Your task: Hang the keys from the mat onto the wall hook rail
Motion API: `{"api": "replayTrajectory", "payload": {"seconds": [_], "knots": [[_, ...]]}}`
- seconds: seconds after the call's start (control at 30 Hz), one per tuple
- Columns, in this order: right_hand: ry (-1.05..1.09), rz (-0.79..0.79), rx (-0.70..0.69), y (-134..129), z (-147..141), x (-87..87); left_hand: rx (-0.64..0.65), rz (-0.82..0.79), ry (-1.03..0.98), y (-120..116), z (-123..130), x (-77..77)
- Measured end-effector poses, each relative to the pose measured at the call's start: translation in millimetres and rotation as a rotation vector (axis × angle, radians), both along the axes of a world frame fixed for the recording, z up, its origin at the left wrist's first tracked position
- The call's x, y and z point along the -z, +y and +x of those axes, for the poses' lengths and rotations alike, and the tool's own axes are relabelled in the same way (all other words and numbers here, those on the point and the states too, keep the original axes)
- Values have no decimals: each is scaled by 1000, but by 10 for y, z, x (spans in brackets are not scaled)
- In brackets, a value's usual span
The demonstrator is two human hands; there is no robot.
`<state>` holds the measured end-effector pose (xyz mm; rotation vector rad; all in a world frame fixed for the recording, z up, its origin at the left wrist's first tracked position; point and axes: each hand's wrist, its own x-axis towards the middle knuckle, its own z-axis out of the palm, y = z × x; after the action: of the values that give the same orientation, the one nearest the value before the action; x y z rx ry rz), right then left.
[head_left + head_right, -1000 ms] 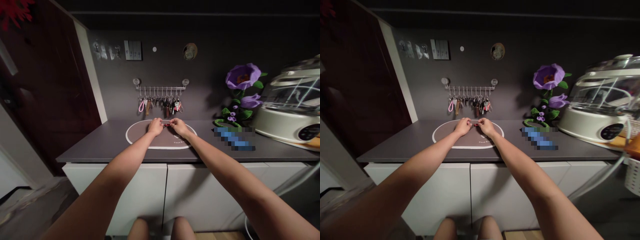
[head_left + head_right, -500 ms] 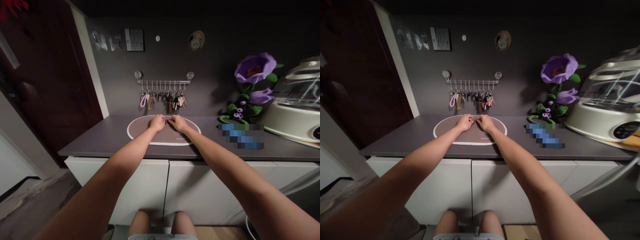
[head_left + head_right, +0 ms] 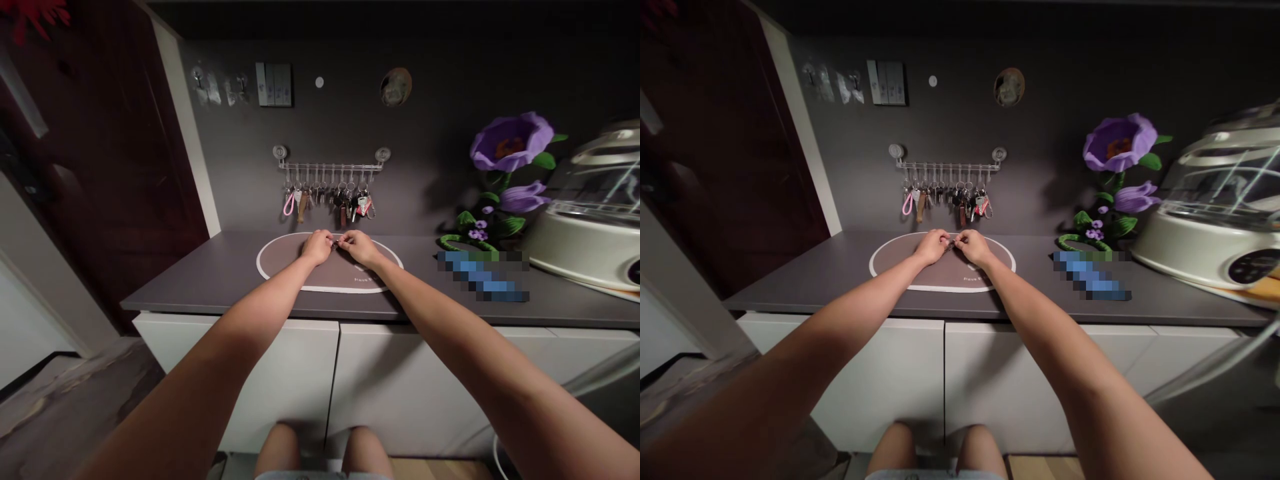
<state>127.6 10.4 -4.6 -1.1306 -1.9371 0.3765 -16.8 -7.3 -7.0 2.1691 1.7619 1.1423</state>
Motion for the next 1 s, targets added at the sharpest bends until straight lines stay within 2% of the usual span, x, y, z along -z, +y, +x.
{"api": "replayTrajectory", "payload": {"seconds": [0.13,0.23,0.33,0.5,0.67,0.77,1.0], "knots": [[265,-108,-77,-44,8,-11,53,47,-1,-1,2,-19],[372,-144,-132,-61,15,-24,107,104,2,-16,13,-37],[443,-178,-172,-72,15,-39,153,158,3,-38,27,-48],[518,-206,-138,-115,1,-66,198,228,-5,-74,41,-60],[552,-230,-183,-178,-12,-99,139,237,-26,-103,39,-89],[560,-250,-220,-188,-12,-110,131,239,-107,-101,37,-97],[569,-266,-308,-126,-7,-65,193,224,-442,-69,44,-92]]}}
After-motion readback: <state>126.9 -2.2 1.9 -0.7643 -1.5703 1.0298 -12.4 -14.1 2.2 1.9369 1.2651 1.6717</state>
